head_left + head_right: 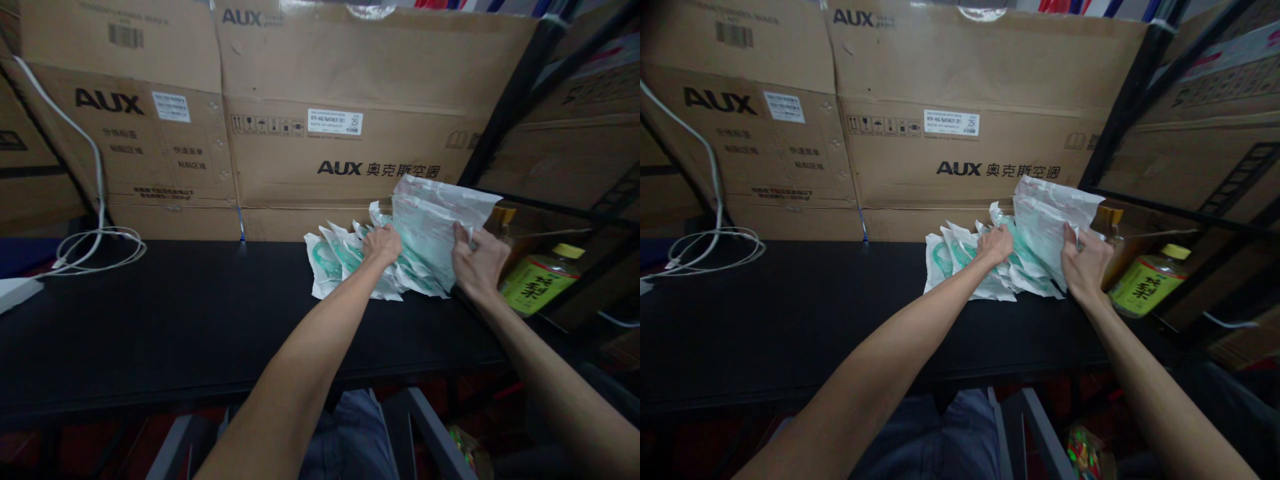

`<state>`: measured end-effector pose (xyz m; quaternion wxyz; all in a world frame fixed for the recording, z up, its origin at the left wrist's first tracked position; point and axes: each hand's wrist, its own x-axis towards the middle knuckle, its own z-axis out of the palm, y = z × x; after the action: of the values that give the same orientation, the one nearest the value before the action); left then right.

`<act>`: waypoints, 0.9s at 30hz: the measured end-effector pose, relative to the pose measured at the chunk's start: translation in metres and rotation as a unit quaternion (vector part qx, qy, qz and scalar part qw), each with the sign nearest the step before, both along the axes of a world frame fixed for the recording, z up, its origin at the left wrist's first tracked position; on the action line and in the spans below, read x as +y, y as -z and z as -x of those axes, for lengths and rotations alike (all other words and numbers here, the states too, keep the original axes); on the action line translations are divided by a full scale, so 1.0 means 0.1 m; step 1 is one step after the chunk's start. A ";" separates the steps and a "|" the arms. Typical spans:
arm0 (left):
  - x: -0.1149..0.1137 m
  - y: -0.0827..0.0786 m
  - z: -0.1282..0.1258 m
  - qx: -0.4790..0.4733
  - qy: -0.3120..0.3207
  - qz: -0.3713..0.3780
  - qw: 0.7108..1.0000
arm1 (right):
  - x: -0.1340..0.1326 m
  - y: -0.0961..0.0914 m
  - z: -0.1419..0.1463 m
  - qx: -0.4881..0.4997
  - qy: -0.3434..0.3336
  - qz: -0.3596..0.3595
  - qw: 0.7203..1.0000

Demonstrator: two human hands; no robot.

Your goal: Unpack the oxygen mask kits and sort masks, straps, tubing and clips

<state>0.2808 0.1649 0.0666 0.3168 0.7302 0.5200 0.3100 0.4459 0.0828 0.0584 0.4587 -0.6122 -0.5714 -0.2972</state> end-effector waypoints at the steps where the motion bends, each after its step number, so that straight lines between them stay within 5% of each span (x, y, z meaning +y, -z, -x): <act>1: 0.02 0.01 0.02 0.005 -0.009 -0.006 1.000 | 0.00 0.02 0.00 0.009 0.008 -0.007 1.000; 11: -0.03 -0.06 0.05 0.058 -0.008 -0.025 0.998 | 0.08 0.24 0.02 -0.101 0.055 0.109 0.987; 17: -0.10 -0.21 0.09 0.036 0.002 -0.133 0.990 | -0.16 0.16 0.12 -0.144 0.030 0.150 0.978; 23: -0.13 -0.21 -0.01 0.040 0.067 -0.168 0.983 | -0.23 0.12 0.14 -0.135 0.005 0.130 0.982; 27: -0.11 -0.23 0.22 0.053 0.072 -0.178 0.980 | -0.35 0.13 0.22 -0.136 -0.029 0.011 0.990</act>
<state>0.2590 0.1536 0.0894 0.1749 0.8257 0.4189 0.3349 0.4244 0.0474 0.0452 0.3783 -0.5539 -0.6494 -0.3583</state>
